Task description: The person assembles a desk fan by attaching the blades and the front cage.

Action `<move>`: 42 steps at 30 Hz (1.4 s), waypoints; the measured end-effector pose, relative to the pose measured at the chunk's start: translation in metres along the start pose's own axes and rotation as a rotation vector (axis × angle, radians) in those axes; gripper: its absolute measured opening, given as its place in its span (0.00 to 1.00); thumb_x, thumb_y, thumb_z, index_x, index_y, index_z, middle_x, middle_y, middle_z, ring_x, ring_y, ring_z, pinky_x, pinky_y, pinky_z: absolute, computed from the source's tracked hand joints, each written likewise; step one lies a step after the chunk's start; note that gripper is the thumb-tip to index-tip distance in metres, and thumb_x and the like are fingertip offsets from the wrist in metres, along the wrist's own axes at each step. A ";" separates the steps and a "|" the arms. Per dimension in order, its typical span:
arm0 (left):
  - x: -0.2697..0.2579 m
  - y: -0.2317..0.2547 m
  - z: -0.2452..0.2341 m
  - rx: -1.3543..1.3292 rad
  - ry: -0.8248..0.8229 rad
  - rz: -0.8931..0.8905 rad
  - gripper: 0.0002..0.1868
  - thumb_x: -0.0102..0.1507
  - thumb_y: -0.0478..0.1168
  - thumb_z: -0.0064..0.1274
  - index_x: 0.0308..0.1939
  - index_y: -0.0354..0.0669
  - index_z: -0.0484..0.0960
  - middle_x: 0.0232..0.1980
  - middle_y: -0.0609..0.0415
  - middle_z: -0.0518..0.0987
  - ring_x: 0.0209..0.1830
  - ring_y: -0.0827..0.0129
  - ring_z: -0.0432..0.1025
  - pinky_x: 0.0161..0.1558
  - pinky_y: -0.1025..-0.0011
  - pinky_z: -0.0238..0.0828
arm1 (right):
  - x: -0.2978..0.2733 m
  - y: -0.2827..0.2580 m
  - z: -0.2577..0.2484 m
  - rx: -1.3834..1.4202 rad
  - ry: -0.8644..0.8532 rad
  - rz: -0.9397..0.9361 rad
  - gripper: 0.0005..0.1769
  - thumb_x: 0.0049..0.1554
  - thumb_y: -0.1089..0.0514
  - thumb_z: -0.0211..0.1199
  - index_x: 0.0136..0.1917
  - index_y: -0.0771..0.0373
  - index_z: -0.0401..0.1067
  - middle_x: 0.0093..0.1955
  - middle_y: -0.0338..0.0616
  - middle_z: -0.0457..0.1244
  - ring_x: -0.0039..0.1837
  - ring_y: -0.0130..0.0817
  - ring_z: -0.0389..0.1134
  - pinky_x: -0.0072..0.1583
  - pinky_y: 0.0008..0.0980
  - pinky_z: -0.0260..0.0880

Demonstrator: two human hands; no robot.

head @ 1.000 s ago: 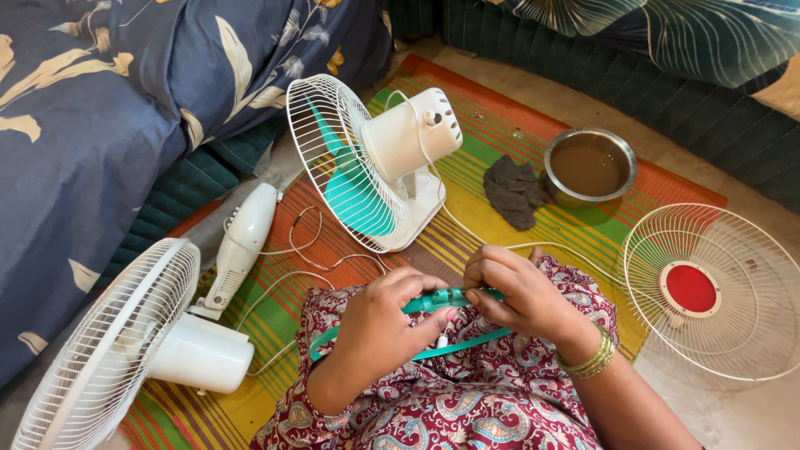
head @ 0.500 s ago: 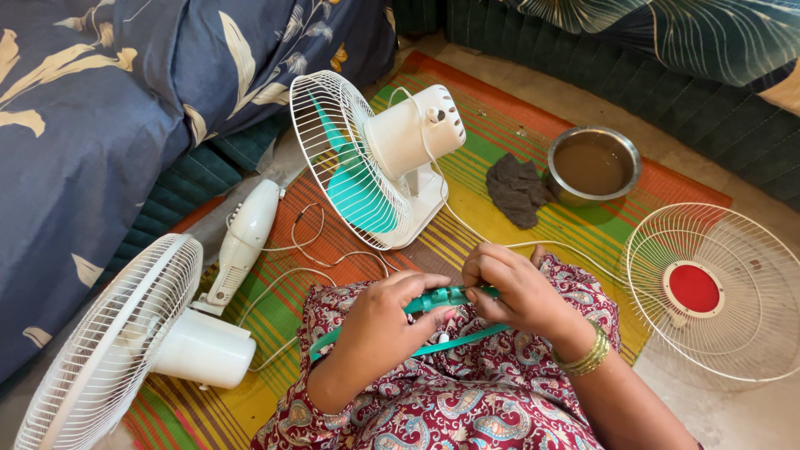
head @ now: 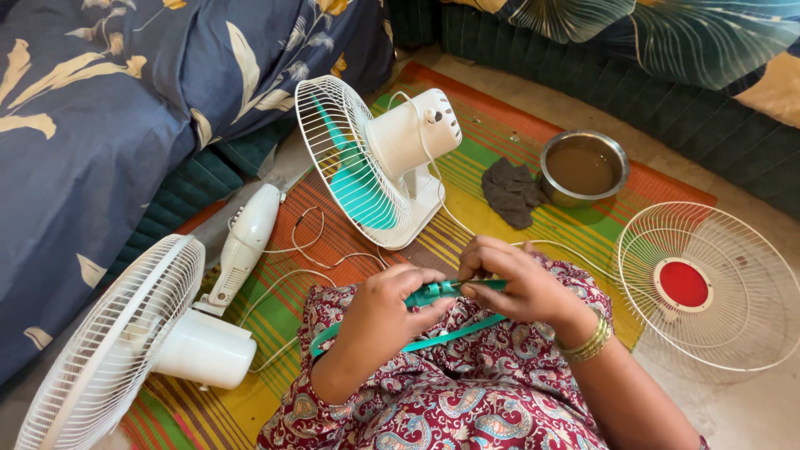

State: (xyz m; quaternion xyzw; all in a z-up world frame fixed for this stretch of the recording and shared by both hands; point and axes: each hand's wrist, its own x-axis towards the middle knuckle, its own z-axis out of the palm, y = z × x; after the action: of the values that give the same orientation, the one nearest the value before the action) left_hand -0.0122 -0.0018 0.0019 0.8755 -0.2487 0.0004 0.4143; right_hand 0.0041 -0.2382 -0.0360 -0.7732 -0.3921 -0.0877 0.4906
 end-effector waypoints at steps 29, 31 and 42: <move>-0.044 -0.033 0.043 -0.866 0.630 0.303 0.18 0.65 0.35 0.65 0.57 0.31 0.80 0.43 0.60 0.79 0.39 0.83 0.71 0.41 0.84 0.67 | 0.054 -0.136 -0.004 -0.885 0.022 -0.541 0.12 0.57 0.51 0.69 0.48 0.57 0.71 0.49 0.40 0.63 0.55 0.44 0.65 0.56 0.46 0.64; -0.034 -0.042 0.045 -0.920 0.667 0.308 0.19 0.66 0.36 0.66 0.58 0.30 0.81 0.41 0.60 0.78 0.37 0.83 0.67 0.38 0.84 0.63 | 0.045 -0.118 -0.003 -0.813 0.421 -0.612 0.15 0.53 0.56 0.69 0.50 0.65 0.70 0.50 0.51 0.61 0.55 0.54 0.62 0.57 0.50 0.61; 0.019 -0.090 0.125 -1.141 0.598 0.260 0.22 0.66 0.45 0.65 0.57 0.36 0.78 0.43 0.60 0.79 0.40 0.78 0.71 0.43 0.79 0.69 | -0.002 0.074 0.063 0.869 0.287 0.023 0.35 0.61 0.38 0.61 0.70 0.65 0.68 0.63 0.41 0.64 0.63 0.29 0.65 0.63 0.30 0.66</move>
State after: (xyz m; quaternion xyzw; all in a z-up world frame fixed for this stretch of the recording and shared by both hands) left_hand 0.0179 -0.0530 -0.1420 0.4435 -0.1877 0.1620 0.8613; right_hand 0.0383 -0.2029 -0.1203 -0.4801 -0.3121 -0.0163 0.8197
